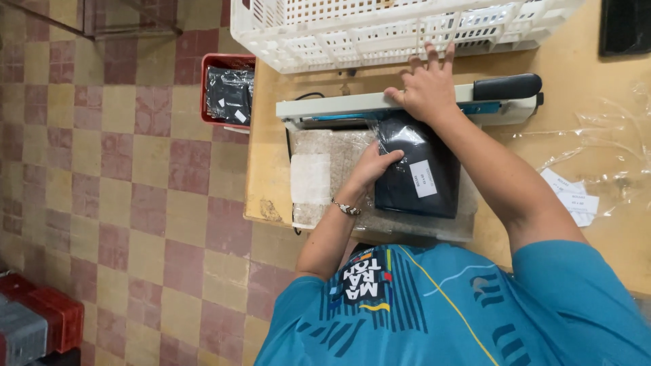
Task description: Packaging black items into plastic bags with labels and sealing them using a heat sealer
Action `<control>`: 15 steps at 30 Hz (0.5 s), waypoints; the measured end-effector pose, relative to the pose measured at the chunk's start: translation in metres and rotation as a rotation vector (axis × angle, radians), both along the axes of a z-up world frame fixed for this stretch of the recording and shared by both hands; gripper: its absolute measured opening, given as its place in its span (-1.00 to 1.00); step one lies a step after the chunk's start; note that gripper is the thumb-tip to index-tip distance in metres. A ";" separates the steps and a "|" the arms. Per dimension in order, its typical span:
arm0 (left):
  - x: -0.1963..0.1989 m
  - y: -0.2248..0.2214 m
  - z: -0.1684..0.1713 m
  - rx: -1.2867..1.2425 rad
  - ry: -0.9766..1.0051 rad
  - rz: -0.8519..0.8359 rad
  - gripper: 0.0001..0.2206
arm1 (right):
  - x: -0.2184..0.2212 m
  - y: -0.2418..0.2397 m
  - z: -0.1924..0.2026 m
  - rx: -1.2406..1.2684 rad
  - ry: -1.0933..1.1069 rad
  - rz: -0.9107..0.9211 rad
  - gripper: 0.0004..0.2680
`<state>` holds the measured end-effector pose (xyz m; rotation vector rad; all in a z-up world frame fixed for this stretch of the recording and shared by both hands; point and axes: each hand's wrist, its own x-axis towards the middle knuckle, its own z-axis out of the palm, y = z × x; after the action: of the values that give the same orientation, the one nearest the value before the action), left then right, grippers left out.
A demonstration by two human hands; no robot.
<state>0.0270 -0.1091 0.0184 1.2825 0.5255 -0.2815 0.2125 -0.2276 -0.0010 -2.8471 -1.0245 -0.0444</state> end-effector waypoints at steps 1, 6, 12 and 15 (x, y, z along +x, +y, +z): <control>-0.001 -0.001 0.006 0.017 0.014 0.003 -0.69 | 0.002 0.000 -0.001 0.017 -0.010 -0.001 -0.37; -0.008 -0.001 0.013 0.035 0.034 0.016 -0.62 | 0.002 0.001 0.007 0.014 0.075 -0.012 -0.37; -0.033 -0.009 0.011 -0.001 0.009 -0.017 -0.67 | 0.005 0.002 0.007 0.012 0.052 -0.018 -0.34; -0.061 -0.011 0.006 0.010 -0.056 -0.047 -0.63 | -0.001 0.001 0.017 0.031 0.063 -0.021 -0.28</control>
<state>-0.0343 -0.1201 0.0244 1.3102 0.4502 -0.2821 0.2115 -0.2269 0.0161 -2.8128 -0.9730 0.0271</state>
